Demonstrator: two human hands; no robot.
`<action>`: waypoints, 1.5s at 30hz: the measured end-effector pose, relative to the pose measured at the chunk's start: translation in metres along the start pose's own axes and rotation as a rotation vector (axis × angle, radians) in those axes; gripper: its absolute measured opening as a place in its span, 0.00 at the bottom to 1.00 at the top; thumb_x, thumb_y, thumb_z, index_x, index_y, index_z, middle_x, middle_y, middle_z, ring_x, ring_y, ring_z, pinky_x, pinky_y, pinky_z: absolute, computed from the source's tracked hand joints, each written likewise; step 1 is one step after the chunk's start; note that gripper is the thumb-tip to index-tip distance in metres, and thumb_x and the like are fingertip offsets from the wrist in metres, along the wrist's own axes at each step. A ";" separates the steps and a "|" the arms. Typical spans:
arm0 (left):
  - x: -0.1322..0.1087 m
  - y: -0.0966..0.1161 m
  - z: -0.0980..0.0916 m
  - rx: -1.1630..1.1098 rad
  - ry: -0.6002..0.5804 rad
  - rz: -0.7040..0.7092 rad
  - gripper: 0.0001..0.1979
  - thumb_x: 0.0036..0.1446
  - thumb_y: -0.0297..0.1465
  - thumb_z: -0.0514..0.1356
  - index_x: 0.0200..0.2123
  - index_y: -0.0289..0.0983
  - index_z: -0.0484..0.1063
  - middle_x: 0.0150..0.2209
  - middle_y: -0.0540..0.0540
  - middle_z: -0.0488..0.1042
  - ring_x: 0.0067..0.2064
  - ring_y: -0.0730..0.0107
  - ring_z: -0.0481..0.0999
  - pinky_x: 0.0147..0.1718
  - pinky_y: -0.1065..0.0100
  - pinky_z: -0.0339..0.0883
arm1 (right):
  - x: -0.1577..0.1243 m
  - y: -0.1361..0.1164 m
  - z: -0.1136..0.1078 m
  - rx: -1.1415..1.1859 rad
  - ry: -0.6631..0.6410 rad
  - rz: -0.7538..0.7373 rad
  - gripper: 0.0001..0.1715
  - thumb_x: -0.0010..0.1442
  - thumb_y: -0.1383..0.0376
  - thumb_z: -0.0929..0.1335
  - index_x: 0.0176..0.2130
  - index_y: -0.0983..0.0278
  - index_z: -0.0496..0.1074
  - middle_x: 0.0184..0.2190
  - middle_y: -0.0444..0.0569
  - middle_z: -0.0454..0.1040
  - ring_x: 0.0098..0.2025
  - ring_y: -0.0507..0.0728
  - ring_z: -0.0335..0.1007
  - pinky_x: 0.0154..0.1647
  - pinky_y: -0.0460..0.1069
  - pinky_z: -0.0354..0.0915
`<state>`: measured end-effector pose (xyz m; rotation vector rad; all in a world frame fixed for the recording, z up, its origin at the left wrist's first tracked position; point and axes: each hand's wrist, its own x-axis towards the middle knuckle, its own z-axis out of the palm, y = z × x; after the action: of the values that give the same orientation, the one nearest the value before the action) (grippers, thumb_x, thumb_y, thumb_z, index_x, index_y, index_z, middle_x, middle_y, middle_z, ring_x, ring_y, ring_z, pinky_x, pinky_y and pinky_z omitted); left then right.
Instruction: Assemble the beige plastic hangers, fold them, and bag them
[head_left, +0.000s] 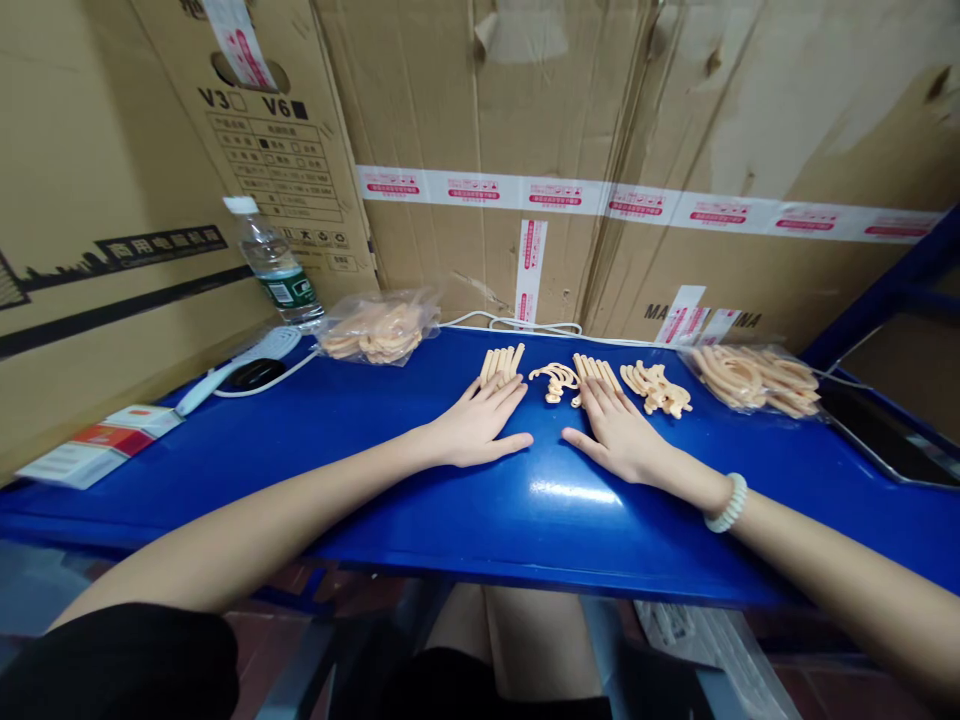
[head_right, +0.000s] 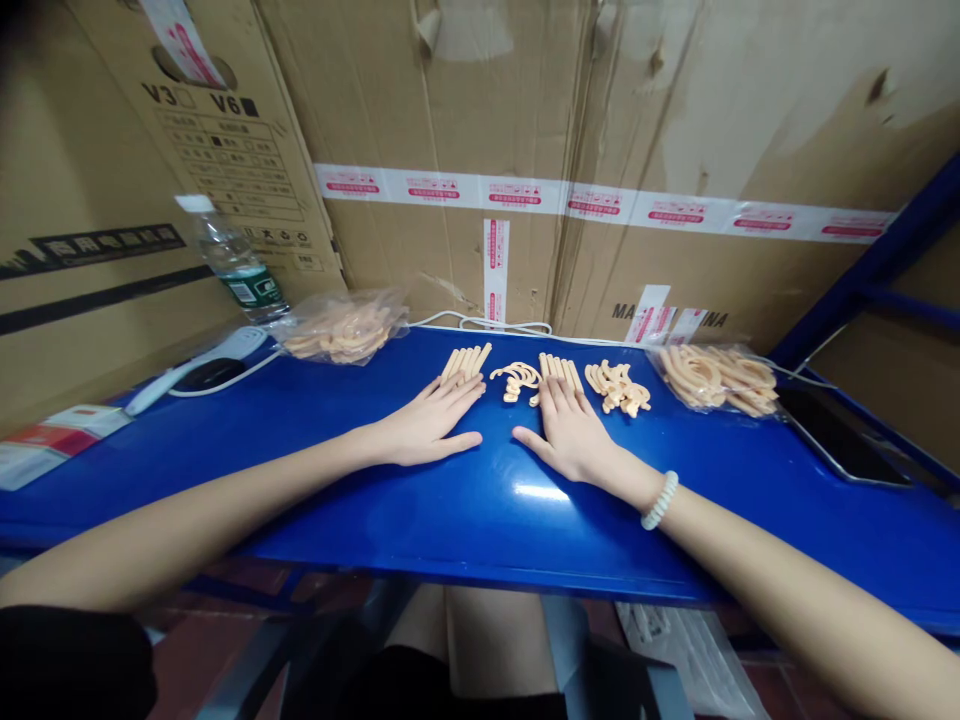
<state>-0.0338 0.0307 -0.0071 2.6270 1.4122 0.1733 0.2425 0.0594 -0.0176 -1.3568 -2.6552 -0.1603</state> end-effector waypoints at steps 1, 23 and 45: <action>0.001 0.000 0.001 -0.007 0.007 0.005 0.44 0.68 0.57 0.43 0.74 0.31 0.42 0.75 0.36 0.36 0.76 0.46 0.34 0.71 0.44 0.34 | 0.001 0.005 0.001 -0.003 0.005 -0.005 0.58 0.67 0.35 0.52 0.73 0.78 0.46 0.72 0.72 0.46 0.74 0.73 0.37 0.72 0.69 0.48; 0.022 -0.006 0.007 0.016 0.053 0.025 0.46 0.66 0.58 0.44 0.74 0.31 0.41 0.75 0.35 0.39 0.76 0.45 0.37 0.71 0.44 0.36 | -0.021 0.097 -0.022 -0.142 0.181 -0.076 0.30 0.71 0.59 0.60 0.64 0.75 0.65 0.64 0.70 0.65 0.69 0.73 0.56 0.66 0.69 0.59; 0.036 -0.012 0.003 0.003 0.035 0.012 0.45 0.65 0.58 0.45 0.74 0.34 0.41 0.75 0.35 0.39 0.76 0.46 0.38 0.71 0.46 0.36 | 0.048 -0.023 -0.032 0.001 0.089 -0.187 0.15 0.68 0.64 0.68 0.51 0.69 0.73 0.47 0.62 0.74 0.46 0.66 0.75 0.49 0.58 0.72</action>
<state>-0.0230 0.0672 -0.0116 2.6477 1.4094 0.2196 0.1993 0.0789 0.0220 -1.0735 -2.7028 -0.2349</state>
